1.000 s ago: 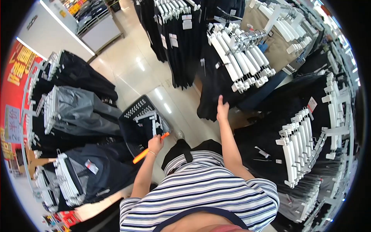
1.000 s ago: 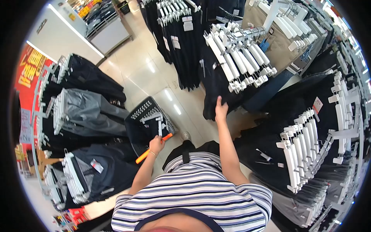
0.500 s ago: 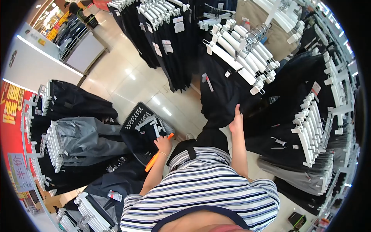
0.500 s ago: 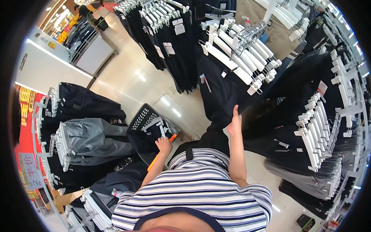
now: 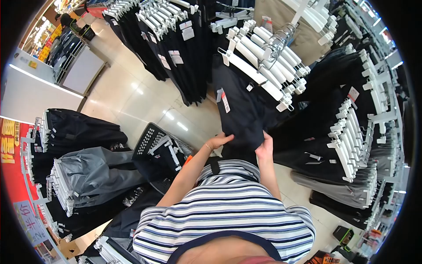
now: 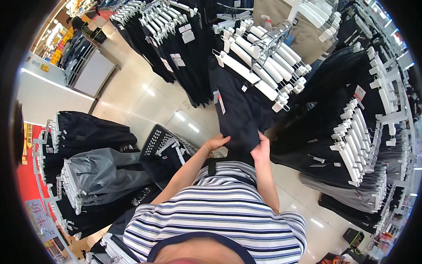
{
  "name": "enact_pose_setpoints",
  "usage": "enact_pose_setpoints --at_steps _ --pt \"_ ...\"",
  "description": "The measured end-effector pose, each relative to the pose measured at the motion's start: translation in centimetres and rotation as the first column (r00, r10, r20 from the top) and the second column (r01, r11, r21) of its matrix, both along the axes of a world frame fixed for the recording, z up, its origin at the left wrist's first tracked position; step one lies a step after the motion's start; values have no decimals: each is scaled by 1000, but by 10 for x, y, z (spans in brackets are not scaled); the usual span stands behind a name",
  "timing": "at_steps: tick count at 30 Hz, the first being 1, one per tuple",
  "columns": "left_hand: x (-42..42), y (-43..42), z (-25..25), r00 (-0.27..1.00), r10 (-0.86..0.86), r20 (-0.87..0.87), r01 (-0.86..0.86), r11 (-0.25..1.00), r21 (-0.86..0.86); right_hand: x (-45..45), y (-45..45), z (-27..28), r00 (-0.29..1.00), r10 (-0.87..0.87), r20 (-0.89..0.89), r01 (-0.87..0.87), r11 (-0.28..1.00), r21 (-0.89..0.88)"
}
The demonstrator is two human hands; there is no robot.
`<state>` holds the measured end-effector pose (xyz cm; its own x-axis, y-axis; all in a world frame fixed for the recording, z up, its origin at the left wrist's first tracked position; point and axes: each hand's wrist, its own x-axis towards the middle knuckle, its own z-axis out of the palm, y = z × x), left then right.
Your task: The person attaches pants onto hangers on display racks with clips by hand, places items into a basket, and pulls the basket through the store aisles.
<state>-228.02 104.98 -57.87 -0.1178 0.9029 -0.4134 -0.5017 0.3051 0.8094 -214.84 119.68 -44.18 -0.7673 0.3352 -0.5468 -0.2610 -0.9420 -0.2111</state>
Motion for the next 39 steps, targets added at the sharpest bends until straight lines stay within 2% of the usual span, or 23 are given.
enact_pose_setpoints --at_steps 2,5,6,8,9,10,11,13,14,16,17,18,19,20,22,24,27,28,30,33,34,36,39 --pt "5 1 44 997 76 25 -78 994 80 -4 1 9 994 -62 89 60 998 22" --pt "3 0 75 978 189 -88 -164 958 236 -8 4 17 934 -301 191 262 943 204" --pt "3 -1 82 967 240 -86 -218 955 203 -8 -1 28 943 -286 173 239 939 249" --pt "5 1 95 935 342 -89 -329 934 138 -6 -9 20 928 -245 280 41 817 576" --pt "8 4 100 906 418 -68 -406 904 136 -5 -14 16 913 -236 334 -74 708 703" --pt "11 8 105 870 490 -48 -481 867 133 -5 -24 26 916 -122 382 -261 543 798" --pt "13 13 108 828 560 -29 -552 823 132 -6 -31 25 846 -59 530 -467 397 790" --pt "17 22 115 763 646 0 -645 762 59 -8 -42 34 820 3 573 -566 -147 811" --pt "18 27 118 726 687 13 -687 726 22 -9 -43 34 805 58 591 -593 32 805" --pt "10 27 119 700 694 167 -689 718 -99 -12 -42 34 781 176 599 -616 375 693" --pt "6 27 118 677 697 238 -680 715 -160 -13 -40 35 827 192 528 -541 526 657" --pt "6 28 114 666 706 239 -703 702 -114 -16 -38 37 871 194 452 -456 663 593" --pt "4 26 116 645 700 308 -699 702 -132 -18 -36 38 910 179 374 -362 782 508" --pt "1 25 118 620 690 375 -694 704 -148 -18 -35 36 932 155 327 -307 817 487" --pt "-5 22 129 587 669 457 -678 714 -173 -12 -20 16 962 133 238 -197 942 270" --pt "-13 14 147 574 655 491 -659 725 -198 -17 -14 23 979 93 179 -109 991 83" --pt "-11 11 145 599 662 450 -695 709 -118 -26 -15 25 997 20 77 -16 999 -44" --pt "-10 11 141 564 692 451 -711 685 -162 -29 -17 20 999 14 42 -11 998 -65" --pt "-8 13 131 493 747 447 -736 631 -244 -30 -15 16 999 42 16 -42 999 -30" --pt "-8 4 144 508 702 499 -800 599 -30 -22 -8 -2 993 -14 114 9 999 48" --pt "-9 2 143 502 710 494 -809 587 -22 -18 -4 -12 985 -54 163 42 996 81" --pt "-10 -1 140 489 727 482 -829 559 -4 -13 4 -22 996 -14 93 9 999 46" --pt "-9 -2 118 513 801 309 -828 557 -67 -10 3 -33 997 68 45 -69 997 16"
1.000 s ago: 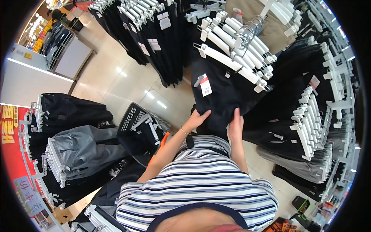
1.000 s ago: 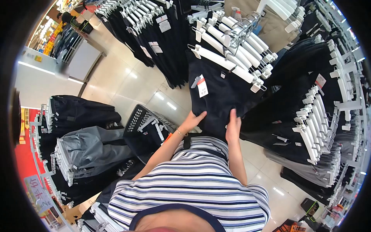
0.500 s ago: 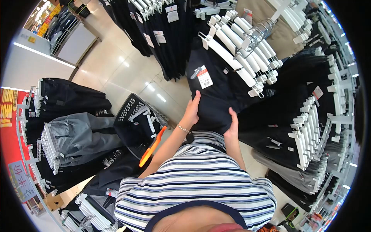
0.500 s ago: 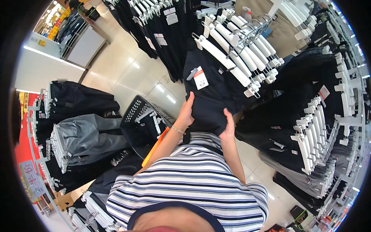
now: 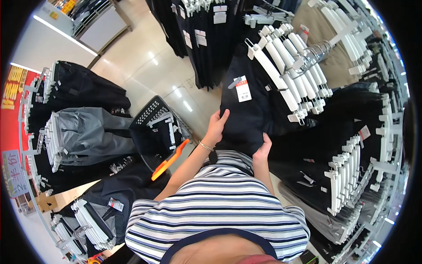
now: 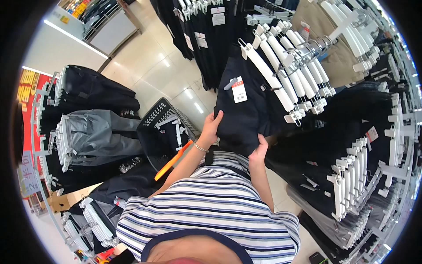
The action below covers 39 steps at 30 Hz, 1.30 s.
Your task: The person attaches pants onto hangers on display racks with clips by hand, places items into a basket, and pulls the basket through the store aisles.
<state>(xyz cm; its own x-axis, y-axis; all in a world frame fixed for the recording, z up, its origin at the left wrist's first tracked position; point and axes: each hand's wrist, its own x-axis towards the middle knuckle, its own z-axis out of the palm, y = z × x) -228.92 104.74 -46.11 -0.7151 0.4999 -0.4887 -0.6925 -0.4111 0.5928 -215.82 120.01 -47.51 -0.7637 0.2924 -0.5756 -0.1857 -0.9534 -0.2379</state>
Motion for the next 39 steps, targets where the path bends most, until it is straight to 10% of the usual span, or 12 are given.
enact_pose_setpoints --at_steps 7,14,17,19,22,24,26,30,34,39 --pt "-6 -21 -41 959 118 -259 -200 926 -319 -27 -24 30 905 50 422 -323 728 605" --pt "2 -66 -64 888 182 -423 -373 822 -430 -45 -19 -5 639 -217 738 -591 476 651" --pt "6 -103 -74 899 269 -345 -401 821 -406 -27 7 -68 667 -194 719 -745 -173 644" --pt "19 -132 -80 932 133 -337 -329 700 -634 -19 25 -101 667 -248 703 -700 -532 476" --pt "60 -178 -114 943 -205 -262 -197 292 -936 -47 1 -39 385 -145 911 -753 -620 219" --pt "85 -193 -99 965 -245 91 94 1 -996 -36 37 -127 629 -199 751 -643 -677 358" --pt "118 -207 -112 947 -246 207 140 -262 -955 -64 25 -104 91 -241 966 -854 -518 -48" --pt "161 -206 -97 964 -166 -207 -249 -297 -922 -76 23 -147 274 137 952 -962 21 274" --pt "185 -197 -78 934 5 -356 -340 -288 -895 -103 7 -150 260 241 935 -963 137 232" --pt "231 -200 -75 912 217 -348 -307 -202 -930 -144 -37 -176 280 680 678 -670 644 -369"
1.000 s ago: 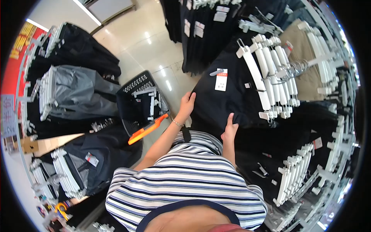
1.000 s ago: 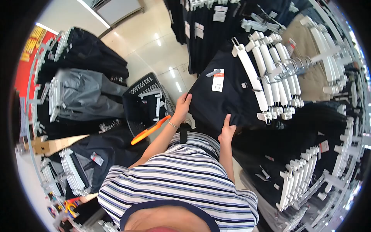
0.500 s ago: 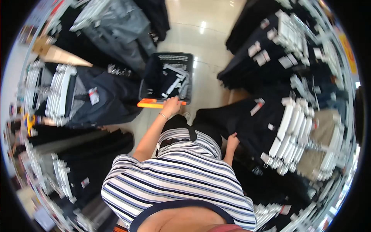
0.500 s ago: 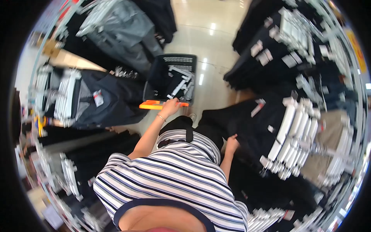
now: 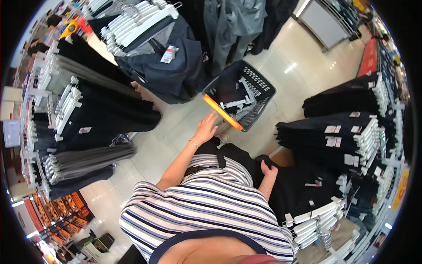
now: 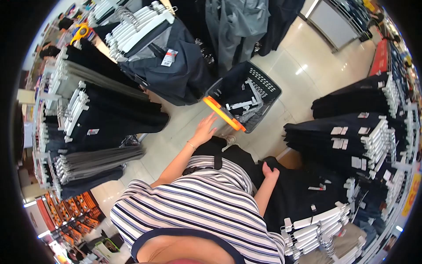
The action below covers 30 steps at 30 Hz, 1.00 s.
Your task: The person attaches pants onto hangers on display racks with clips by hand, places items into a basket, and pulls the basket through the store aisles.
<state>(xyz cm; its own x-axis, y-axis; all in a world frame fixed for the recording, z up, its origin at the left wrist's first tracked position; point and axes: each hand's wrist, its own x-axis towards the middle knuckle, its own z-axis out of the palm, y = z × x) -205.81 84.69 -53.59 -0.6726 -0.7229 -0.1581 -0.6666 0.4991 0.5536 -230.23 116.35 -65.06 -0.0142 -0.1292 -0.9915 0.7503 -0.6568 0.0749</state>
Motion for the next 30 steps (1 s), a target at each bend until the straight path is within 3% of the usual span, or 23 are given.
enact_pose_setpoints --at_steps 1,2,3,6,11,15,18,21,22,25,27,28,29,30 --pt "12 -1 -10 995 101 -21 -99 990 99 -7 -19 -9 996 79 47 -80 997 8" --pt "23 -3 -21 979 200 -32 -190 962 198 -2 -44 -1 935 310 -171 -317 948 -12" --pt "32 -4 -26 964 265 -19 -255 943 215 6 -72 10 810 451 -376 -483 875 8" --pt "60 -16 -34 903 430 -16 -412 874 258 27 -155 61 323 728 -604 -806 546 227" --pt "93 -75 -12 687 682 -252 -609 729 313 55 -249 96 -101 634 -767 -880 302 366" --pt "119 -152 3 487 789 -374 -664 613 428 80 -300 117 -213 555 -804 -855 292 429" --pt "139 -216 -14 350 803 -483 -753 548 366 105 -342 130 -221 500 -838 -876 276 396" --pt "158 -272 -22 488 716 -500 -651 680 338 134 -392 117 -246 367 -897 -861 343 376" --pt "155 -279 -9 521 633 -573 -503 769 393 145 -409 115 -234 369 -900 -871 332 363" --pt "162 -297 -20 517 767 -381 -500 631 593 179 -454 126 -374 350 -859 -860 216 463" --pt "165 -301 -30 627 706 -329 -518 693 501 200 -478 134 -432 383 -816 -844 146 516" --pt "166 -300 -29 681 666 -305 -443 706 553 210 -487 134 -480 397 -782 -815 129 565" --pt "155 -292 -26 576 636 -514 -358 761 541 219 -496 132 -525 410 -746 -784 109 612" --pt "151 -288 -19 582 676 -452 -305 697 649 225 -504 131 -597 465 -653 -720 48 692"
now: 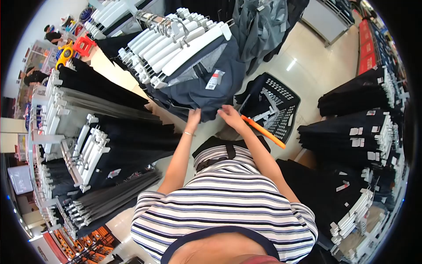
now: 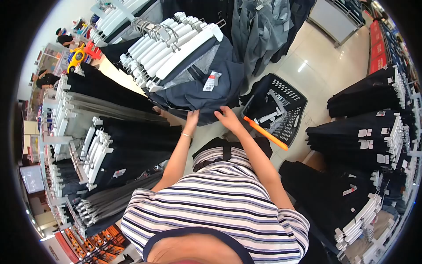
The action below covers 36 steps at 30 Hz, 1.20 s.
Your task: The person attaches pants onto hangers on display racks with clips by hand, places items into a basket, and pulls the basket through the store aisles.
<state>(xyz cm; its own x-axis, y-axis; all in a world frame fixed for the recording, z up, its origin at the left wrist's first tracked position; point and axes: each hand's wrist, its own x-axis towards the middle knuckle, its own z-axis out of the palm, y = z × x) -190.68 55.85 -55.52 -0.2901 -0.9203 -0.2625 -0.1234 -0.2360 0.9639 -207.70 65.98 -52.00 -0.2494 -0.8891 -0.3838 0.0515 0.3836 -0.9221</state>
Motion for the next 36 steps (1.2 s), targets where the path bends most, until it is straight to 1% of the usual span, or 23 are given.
enact_pose_setpoints --at_steps 1,3,4,6,7,8,9,11,12,13,14,17,18,21,24,26,27,29,30,32,33,35,36 --pt "-1 4 3 999 -34 -41 39 991 130 4 -6 -3 999 3 -53 -2 1000 6" --pt "-15 20 41 974 108 -201 -6 893 449 11 -15 -7 987 19 -159 -16 1000 21" --pt "-21 26 55 958 147 -246 -3 863 505 12 -17 14 983 -70 173 46 989 139" --pt "-22 34 64 910 214 -356 47 798 601 3 -19 18 859 -80 506 24 993 116" --pt "-24 35 69 895 183 -407 66 848 525 1 -21 22 753 -79 653 16 995 102" --pt "-26 36 74 879 144 -455 84 892 443 0 -21 35 710 -148 689 54 986 156" --pt "-28 36 78 861 101 -499 99 929 358 1 -19 30 684 -125 719 38 990 136" --pt "-24 30 93 827 51 -560 200 904 378 -2 -16 26 627 -81 774 10 995 96" --pt "-23 30 100 824 23 -566 225 904 364 -4 -13 23 584 -117 803 83 993 85" --pt "-22 31 108 820 -2 -573 250 901 354 -6 -12 38 536 -153 830 155 985 81" --pt "-18 27 96 860 3 -510 199 919 340 -5 -10 48 485 -185 855 226 971 82" --pt "-13 28 84 839 166 -519 138 856 498 2 -8 54 525 -218 823 281 957 74" --pt "-12 30 70 835 119 -538 173 871 461 6 -7 56 452 -270 850 302 943 139" --pt "-23 30 85 596 180 -783 525 651 549 15 -5 63 236 -392 889 337 891 304" --pt "-31 29 104 547 165 -820 572 642 511 20 -3 62 63 -429 901 368 849 379" --pt "-33 30 105 550 298 -780 514 615 598 25 -2 62 -26 -427 904 412 819 399" --pt "-33 30 105 547 362 -754 485 597 639 26 -2 59 -27 -418 908 428 816 388" --pt "-29 30 99 528 393 -753 479 594 646 29 1 56 -26 -401 916 459 809 367" --pt "-26 31 96 519 409 -751 475 592 651 31 1 55 4 -475 880 475 775 417" --pt "-19 30 97 657 400 -639 346 593 727 31 -1 65 62 -610 790 510 700 500" --pt "-16 28 97 718 394 -574 276 596 754 32 -3 69 136 -601 788 560 703 439" --pt "-7 25 90 748 284 -600 274 691 669 36 -6 74 282 -585 761 639 706 306" --pt "-3 24 86 762 230 -606 274 733 622 37 -4 69 330 -549 768 607 747 272"
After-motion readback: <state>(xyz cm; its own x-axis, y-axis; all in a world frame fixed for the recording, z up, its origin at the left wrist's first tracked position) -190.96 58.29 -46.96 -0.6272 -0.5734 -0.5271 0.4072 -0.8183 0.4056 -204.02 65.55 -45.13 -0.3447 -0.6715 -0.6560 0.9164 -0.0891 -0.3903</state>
